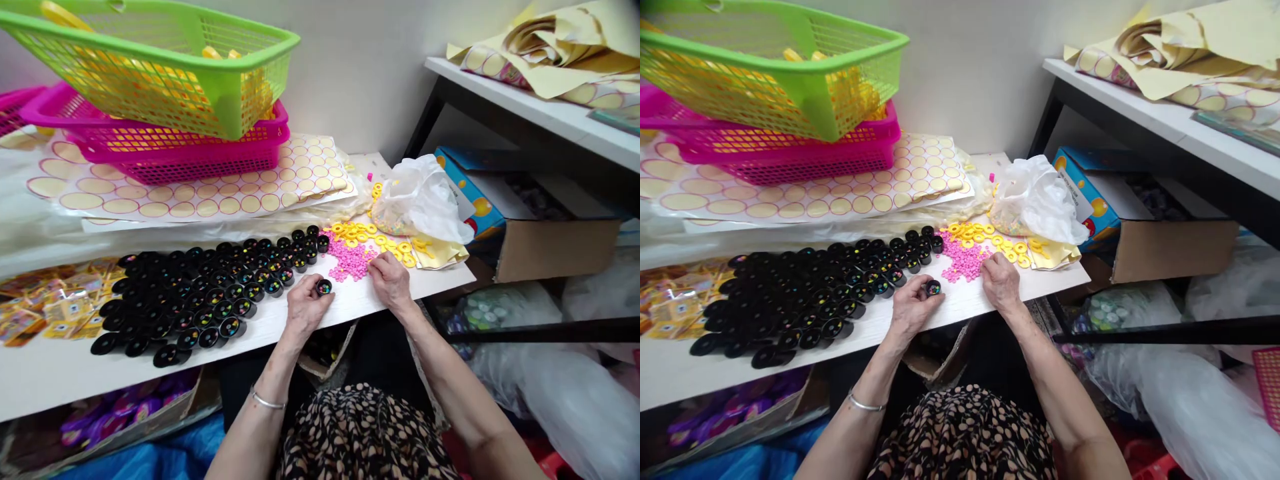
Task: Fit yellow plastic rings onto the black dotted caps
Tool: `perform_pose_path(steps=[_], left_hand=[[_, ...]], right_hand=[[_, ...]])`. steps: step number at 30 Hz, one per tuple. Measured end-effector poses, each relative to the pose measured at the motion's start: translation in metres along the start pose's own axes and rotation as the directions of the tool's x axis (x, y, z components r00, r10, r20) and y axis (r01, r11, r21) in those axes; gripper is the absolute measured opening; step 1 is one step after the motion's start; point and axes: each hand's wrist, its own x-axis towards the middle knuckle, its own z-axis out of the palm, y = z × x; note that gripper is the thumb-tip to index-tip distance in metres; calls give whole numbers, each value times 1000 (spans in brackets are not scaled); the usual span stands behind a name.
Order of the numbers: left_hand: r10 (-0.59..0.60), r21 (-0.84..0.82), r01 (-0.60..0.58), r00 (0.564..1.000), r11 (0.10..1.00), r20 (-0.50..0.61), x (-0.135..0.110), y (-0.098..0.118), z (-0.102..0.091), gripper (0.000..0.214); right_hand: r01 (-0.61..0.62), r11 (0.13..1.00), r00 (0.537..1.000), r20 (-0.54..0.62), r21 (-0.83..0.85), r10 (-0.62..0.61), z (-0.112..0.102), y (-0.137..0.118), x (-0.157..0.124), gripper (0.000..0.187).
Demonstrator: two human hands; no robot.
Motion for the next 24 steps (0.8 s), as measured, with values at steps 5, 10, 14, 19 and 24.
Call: perform_pose_path(steps=[5,10,14,19,24], left_hand=[[0,15,0,1000,1000,3,0,1,1,26],[1,-3,-1,1000,1000,4,-1,-1,2,28],[10,-19,-10,1000,1000,3,-1,1,2,27],[21,-29,-21,1000,999,0,-2,4,1,24],[2,-39,-3,1000,999,-1,-2,4,1,25]], right_hand=[[154,987,958,238,51,-162,-10,-21,-18,22],[340,925,914,292,-170,-282,-4,-25,-34,27],[339,925,919,270,-173,-286,-2,-22,-41,27],[218,976,950,233,-18,-208,0,-22,-44,22],[58,987,981,174,150,-85,0,-22,-44,17]])
